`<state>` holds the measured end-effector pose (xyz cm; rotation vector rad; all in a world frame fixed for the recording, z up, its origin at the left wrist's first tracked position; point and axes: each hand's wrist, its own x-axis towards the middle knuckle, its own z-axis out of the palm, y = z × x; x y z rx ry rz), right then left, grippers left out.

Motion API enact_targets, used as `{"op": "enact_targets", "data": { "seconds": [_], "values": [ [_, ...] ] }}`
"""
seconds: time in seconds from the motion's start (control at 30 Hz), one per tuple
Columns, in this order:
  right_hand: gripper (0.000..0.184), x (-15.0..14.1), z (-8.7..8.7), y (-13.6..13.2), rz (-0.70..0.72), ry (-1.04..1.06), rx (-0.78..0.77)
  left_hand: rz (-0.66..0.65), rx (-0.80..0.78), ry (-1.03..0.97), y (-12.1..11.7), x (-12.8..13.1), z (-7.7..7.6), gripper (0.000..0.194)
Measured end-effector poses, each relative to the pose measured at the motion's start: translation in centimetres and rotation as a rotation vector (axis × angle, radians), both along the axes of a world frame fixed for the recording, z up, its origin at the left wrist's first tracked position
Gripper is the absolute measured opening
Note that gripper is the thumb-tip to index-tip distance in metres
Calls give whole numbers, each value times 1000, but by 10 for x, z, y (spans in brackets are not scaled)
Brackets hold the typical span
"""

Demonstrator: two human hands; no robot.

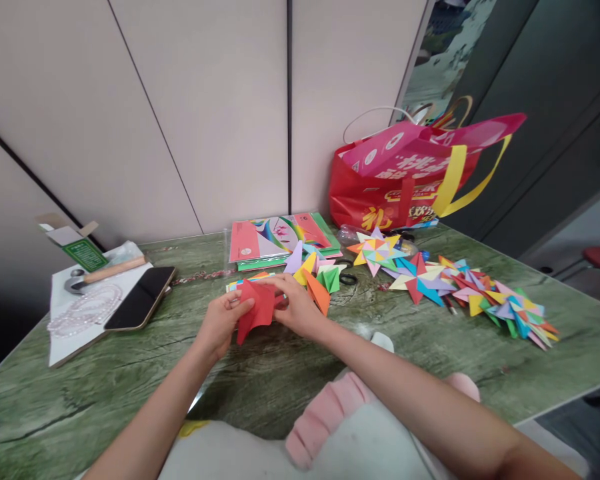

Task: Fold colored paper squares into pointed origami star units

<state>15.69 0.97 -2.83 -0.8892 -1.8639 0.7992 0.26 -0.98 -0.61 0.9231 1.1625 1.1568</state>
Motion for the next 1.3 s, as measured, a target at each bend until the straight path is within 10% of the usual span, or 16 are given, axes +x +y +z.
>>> {"op": "enact_targets", "data": {
  "seconds": [0.63, 1.3],
  "values": [
    [13, -3, -3, 3, -32, 43, 45, -41, 88, 130, 2, -1, -5, 28],
    [18, -5, -2, 5, -48, 268, -149, -253, 18, -28, -6, 8, 6, 53]
  ]
}}
